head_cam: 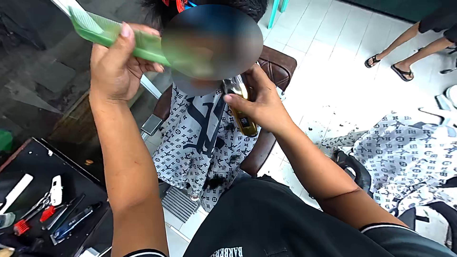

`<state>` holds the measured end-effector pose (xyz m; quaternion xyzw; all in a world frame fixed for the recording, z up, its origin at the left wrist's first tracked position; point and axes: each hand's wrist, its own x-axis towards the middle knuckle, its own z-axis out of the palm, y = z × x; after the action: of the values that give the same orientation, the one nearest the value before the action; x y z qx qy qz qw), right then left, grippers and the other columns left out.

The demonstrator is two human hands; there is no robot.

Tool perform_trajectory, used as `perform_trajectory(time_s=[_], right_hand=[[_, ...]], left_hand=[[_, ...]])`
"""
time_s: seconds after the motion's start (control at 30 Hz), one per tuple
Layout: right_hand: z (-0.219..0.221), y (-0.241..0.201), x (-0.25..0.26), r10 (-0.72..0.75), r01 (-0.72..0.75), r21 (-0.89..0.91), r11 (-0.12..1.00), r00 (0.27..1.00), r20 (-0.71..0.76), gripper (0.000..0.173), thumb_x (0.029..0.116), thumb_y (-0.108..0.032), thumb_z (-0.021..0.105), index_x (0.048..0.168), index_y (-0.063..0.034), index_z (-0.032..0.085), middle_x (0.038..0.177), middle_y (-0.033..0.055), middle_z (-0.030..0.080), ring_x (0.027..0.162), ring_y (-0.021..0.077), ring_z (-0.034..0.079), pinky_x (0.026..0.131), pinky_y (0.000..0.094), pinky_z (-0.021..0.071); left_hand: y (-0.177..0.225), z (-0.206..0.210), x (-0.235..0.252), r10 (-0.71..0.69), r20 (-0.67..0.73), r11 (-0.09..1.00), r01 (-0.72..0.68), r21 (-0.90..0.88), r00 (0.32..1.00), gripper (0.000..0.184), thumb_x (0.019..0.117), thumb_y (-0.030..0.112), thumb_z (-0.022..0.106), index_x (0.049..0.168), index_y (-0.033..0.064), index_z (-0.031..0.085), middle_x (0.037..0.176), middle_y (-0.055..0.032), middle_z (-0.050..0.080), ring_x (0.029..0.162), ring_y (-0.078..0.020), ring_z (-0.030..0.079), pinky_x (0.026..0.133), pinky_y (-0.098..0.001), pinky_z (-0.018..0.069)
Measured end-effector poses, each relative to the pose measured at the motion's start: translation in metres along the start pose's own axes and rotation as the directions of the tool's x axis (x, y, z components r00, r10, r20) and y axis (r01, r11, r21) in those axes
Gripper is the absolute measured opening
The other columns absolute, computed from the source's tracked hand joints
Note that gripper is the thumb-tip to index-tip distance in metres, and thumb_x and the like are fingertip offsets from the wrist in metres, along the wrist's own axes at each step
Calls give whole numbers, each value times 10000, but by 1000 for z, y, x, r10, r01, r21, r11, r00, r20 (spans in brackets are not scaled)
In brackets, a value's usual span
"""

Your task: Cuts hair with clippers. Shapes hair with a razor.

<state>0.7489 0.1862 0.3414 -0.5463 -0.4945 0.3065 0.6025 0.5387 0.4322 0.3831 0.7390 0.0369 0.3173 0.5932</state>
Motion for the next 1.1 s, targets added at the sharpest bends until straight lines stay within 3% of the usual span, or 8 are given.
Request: perform_trajectory(time_s=[0.1, 0.2, 0.37, 0.5, 0.6, 0.7, 0.83, 1.1], right_hand=[[-23, 15, -24, 131, -142, 435, 889, 990, 56, 569, 941, -141, 683, 1452, -52, 450, 1237, 113, 643, 1044, 226, 689, 876, 442, 621], [-40, 29, -42, 238, -293, 605, 741, 956, 172, 466, 994, -376, 626, 1403, -184, 513, 1249, 69, 658, 1039, 178, 685, 849, 361, 608], [-52, 42, -44, 199, -279, 471, 837, 957, 212, 550, 868, -253, 790, 1314, -131, 493, 1074, 82, 687, 689, 115, 653, 561, 244, 565], [-62, 34, -28, 91, -177, 342, 923, 963, 253, 638, 882, -335, 795, 1341, -131, 402, 1077, 81, 706, 685, 134, 675, 548, 252, 575], [-67, 21, -12, 56, -125, 222, 967, 954, 296, 564, 946, -499, 686, 1340, -134, 515, 1082, 1, 698, 845, 135, 708, 684, 309, 631], [-56, 7, 3, 187, -261, 196, 945, 925, 331, 544, 1051, -567, 400, 1282, -103, 565, 1042, 55, 711, 795, 154, 702, 645, 312, 613], [-34, 8, 15, 160, -300, 370, 879, 918, 364, 415, 977, -300, 625, 1288, -51, 510, 1139, 119, 714, 809, 185, 722, 612, 313, 618], [20, 15, 25, 109, -145, 505, 851, 989, 101, 401, 957, -75, 658, 1312, 11, 492, 1072, 128, 700, 959, 203, 717, 872, 393, 616]], left_hand=[[1, 20, -13, -12, -136, 999, 18, 48, 991, 271, 1058, 165, 377, 1261, 144, 555, 1116, 50, 748, 794, -74, 719, 602, -213, 588], [4, 49, -13, 38, -338, 993, -75, -95, 940, 250, 1022, 70, 275, 1170, 140, 464, 993, -2, 759, 691, -93, 700, 537, -203, 548], [2, 68, 0, 2, -529, 963, -143, -226, 849, 212, 1123, 164, 229, 1112, 109, 433, 879, -45, 699, 672, -127, 671, 591, -233, 572], [-12, 77, -17, -18, -531, 981, -89, -174, 847, 212, 1093, 171, 254, 1140, 138, 457, 769, 28, 670, 601, -81, 635, 522, -201, 528], [-26, 105, -34, -40, -492, 994, -17, -112, 870, 298, 1059, 186, 242, 1191, 134, 504, 696, 100, 639, 556, -18, 587, 491, -170, 482], [-39, 144, -45, -98, -410, 989, 42, -144, 907, 382, 1045, 217, 288, 1314, 72, 518, 671, 112, 596, 565, -9, 558, 559, -194, 505], [-48, 176, -53, -86, -300, 980, 27, -196, 950, 451, 1061, 215, 331, 1430, -16, 448, 683, 77, 557, 586, -33, 545, 603, -216, 519], [-36, 152, -56, 28, -310, 994, 7, 111, 950, 514, 990, 142, 587, 1448, -47, 450, 750, 69, 613, 613, -16, 563, 613, -202, 526]])
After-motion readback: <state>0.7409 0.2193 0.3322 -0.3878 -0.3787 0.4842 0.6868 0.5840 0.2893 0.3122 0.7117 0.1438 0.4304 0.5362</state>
